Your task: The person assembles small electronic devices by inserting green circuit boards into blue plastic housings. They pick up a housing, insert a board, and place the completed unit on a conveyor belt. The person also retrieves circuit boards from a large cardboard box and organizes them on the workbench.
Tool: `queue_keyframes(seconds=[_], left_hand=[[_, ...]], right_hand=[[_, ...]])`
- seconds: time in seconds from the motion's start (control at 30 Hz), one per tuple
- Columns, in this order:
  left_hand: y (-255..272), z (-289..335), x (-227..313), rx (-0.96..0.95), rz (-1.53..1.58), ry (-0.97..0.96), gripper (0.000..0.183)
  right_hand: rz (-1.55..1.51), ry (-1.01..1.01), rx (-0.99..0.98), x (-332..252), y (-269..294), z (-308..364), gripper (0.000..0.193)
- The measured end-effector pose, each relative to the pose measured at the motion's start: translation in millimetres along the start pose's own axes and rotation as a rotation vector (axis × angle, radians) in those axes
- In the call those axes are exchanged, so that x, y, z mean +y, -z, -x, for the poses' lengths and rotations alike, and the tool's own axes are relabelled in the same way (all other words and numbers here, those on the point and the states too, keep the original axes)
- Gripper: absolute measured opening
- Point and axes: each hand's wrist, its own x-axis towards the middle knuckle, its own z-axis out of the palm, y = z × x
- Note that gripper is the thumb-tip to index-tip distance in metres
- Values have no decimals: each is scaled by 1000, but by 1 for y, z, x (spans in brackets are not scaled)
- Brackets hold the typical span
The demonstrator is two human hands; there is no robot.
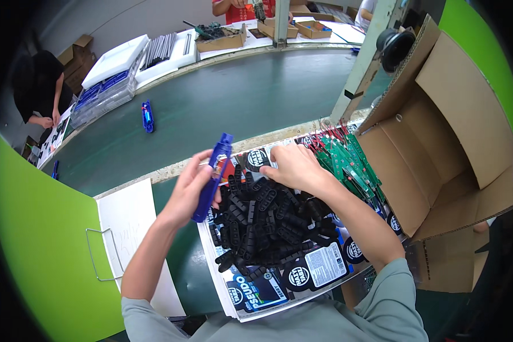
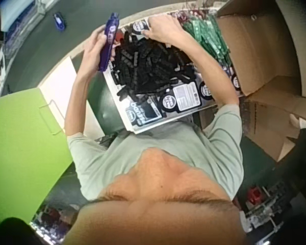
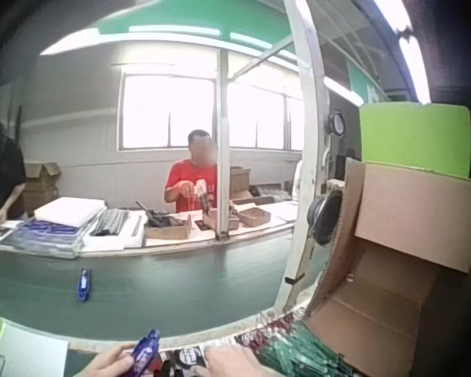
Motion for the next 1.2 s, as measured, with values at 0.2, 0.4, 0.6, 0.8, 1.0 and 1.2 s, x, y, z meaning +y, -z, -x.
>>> queue_keyframes(seconds=[0.2,0.4,0.6,0.8,1.0,1.2], left_hand=[[-11,6,-14,-47,40,-135,63],[-15,5,-25,87,52,-191,47],[-21,14,-27,63,60,-255,47],[-30,22,-19,30,77,-265,43],[-32,28,-16,40,63,-273,34],[-31,30,-17,134,-62,-342,23]], right_hand=[[1,48,6,4,-16,-16,36],[-225,286,449,-3,11,17,21],[-578,236,389,-38,41,52,17],[-377,463,605,-63,25,48,11],[-71,446,718,-84,26,46,11],[11,360,782,-92,26,53,36]])
